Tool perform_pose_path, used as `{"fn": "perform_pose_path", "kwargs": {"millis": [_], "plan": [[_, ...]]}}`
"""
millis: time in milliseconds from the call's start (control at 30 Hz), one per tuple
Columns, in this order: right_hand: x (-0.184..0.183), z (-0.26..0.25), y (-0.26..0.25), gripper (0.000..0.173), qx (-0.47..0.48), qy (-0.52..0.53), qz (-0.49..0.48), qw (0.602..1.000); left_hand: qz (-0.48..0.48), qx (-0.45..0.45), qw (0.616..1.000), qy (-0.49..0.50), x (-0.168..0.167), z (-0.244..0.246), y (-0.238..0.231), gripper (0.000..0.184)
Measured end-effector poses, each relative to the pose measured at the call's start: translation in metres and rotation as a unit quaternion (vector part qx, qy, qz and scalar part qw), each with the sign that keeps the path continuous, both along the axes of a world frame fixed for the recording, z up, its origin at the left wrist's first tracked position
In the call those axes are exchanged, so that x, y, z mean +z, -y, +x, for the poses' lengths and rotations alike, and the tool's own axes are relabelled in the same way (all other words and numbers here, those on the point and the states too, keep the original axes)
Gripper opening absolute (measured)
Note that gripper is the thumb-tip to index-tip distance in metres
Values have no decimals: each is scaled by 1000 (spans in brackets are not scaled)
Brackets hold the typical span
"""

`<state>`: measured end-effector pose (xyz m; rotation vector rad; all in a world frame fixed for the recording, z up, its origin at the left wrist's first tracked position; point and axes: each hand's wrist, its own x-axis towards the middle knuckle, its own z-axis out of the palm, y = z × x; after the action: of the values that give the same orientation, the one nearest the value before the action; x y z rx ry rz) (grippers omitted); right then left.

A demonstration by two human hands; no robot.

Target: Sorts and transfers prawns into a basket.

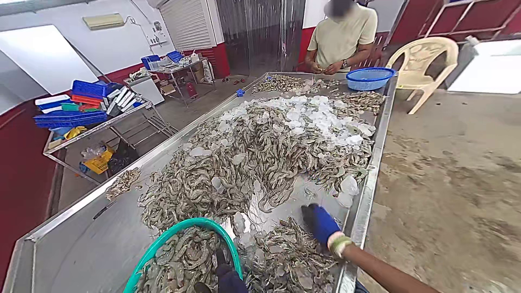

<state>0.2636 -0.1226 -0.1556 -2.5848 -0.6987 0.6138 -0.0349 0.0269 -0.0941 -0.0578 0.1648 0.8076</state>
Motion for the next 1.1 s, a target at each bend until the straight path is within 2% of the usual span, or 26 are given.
{"fn": "perform_pose_path", "kwargs": {"millis": [67,100,233,300,333,400,433,500,533,567,600,700,733,767,867,900,933,967,1033,1100], "plan": [[13,-19,6,36,71,-45,-12,996,-1,-2,999,-54,12,7,6,69],[22,-14,1,33,87,-52,-7,995,10,-12,999,-45,12,8,8,68],[19,61,-58,28,146,93,-21,985,143,-130,981,-4,-8,11,9,72],[12,72,-76,33,130,115,-80,982,200,-155,964,-84,-13,14,12,61],[9,64,-77,35,94,105,-97,985,274,-150,931,-188,-8,18,16,47],[10,31,-69,37,52,65,-112,990,423,-119,815,-377,0,36,26,33],[12,8,-61,39,67,40,-127,989,524,-107,725,-435,-11,44,27,34],[26,-39,-46,41,131,16,-140,981,688,-142,477,-528,-20,68,30,41],[37,-61,-40,41,164,16,-134,977,721,-186,380,-549,-22,82,33,47],[46,-78,-37,43,191,18,-123,974,726,-226,323,-563,-22,94,36,53],[54,-89,-35,43,207,27,-111,972,715,-240,300,-584,-27,105,40,55],[57,-94,-32,29,249,95,-112,957,659,-280,278,-641,-24,116,44,45],[54,-88,-31,27,257,107,-117,953,642,-322,291,-632,-18,115,43,49],[52,-79,-30,25,259,108,-122,952,634,-355,315,-611,-15,112,41,47],[50,-8,-35,32,230,79,-121,962,608,-349,463,-542,-23,101,35,43],[50,22,-40,33,234,80,-104,963,596,-340,501,-528,-20,98,34,44],[48,51,-46,30,263,100,-83,956,586,-337,517,-526,-9,95,33,45],[40,79,-52,30,310,128,-55,941,595,-318,498,-544,-1,95,33,41],[17,118,-61,37,367,145,-28,918,620,-277,405,-612,3,98,29,30],[0,119,-59,41,326,143,-59,933,608,-252,347,-668,9,96,25,36]]}}
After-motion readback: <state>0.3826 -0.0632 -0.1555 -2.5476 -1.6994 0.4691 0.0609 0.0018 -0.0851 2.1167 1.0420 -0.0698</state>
